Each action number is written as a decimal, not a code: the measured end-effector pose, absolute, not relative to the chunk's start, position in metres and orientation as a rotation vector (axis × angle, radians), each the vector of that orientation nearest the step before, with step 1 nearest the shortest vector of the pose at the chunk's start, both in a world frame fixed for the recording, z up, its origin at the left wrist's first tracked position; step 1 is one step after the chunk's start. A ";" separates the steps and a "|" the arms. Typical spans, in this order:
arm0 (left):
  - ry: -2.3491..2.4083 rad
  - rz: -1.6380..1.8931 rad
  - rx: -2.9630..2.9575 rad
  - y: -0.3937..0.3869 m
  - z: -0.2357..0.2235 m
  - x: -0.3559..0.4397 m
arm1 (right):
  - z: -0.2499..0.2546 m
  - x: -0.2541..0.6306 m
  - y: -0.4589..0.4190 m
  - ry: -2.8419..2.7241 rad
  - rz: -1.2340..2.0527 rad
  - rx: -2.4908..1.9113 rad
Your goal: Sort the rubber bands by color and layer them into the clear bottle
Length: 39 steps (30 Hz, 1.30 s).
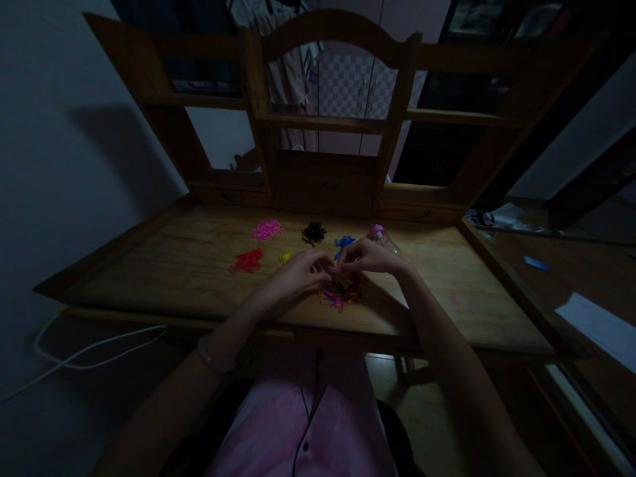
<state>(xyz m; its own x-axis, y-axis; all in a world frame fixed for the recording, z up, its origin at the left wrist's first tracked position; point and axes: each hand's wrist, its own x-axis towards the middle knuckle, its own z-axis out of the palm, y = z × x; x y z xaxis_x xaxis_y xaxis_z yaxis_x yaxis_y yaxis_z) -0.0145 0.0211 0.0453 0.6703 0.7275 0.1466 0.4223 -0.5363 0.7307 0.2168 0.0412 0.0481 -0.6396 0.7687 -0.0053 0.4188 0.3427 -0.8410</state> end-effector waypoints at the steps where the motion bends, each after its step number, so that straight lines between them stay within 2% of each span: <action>1: 0.867 0.600 2.163 0.020 0.048 -0.013 | 0.048 0.216 0.042 -2.196 1.227 -1.045; 9: 1.003 0.833 2.146 0.006 0.055 -0.011 | 0.048 0.213 0.042 -2.242 1.217 -1.050; 16: 1.241 0.987 1.935 -0.033 0.019 -0.040 | 0.052 0.199 0.019 -2.597 1.301 -0.856; 22: 1.285 0.977 1.785 -0.058 -0.004 -0.045 | 0.053 0.195 0.015 -2.665 1.115 -0.963; 28: 1.179 1.033 1.583 -0.054 -0.003 -0.044 | 0.055 0.194 0.014 -2.689 1.121 -1.046; 35: 1.119 1.010 1.520 -0.051 -0.001 -0.047 | 0.051 0.184 0.007 -2.765 0.836 -1.145; 39: 1.130 1.045 1.498 -0.049 -0.002 -0.040 | 0.052 0.185 0.007 -2.711 0.854 -1.150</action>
<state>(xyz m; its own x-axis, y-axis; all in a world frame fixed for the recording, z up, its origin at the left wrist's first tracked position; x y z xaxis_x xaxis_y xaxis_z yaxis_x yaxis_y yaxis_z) -0.0403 -0.0486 -0.0015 0.2062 0.9749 0.0837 0.1597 -0.1179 0.9801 0.1846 0.0071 0.0518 -0.7164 0.6831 -0.1418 0.6411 0.5644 -0.5200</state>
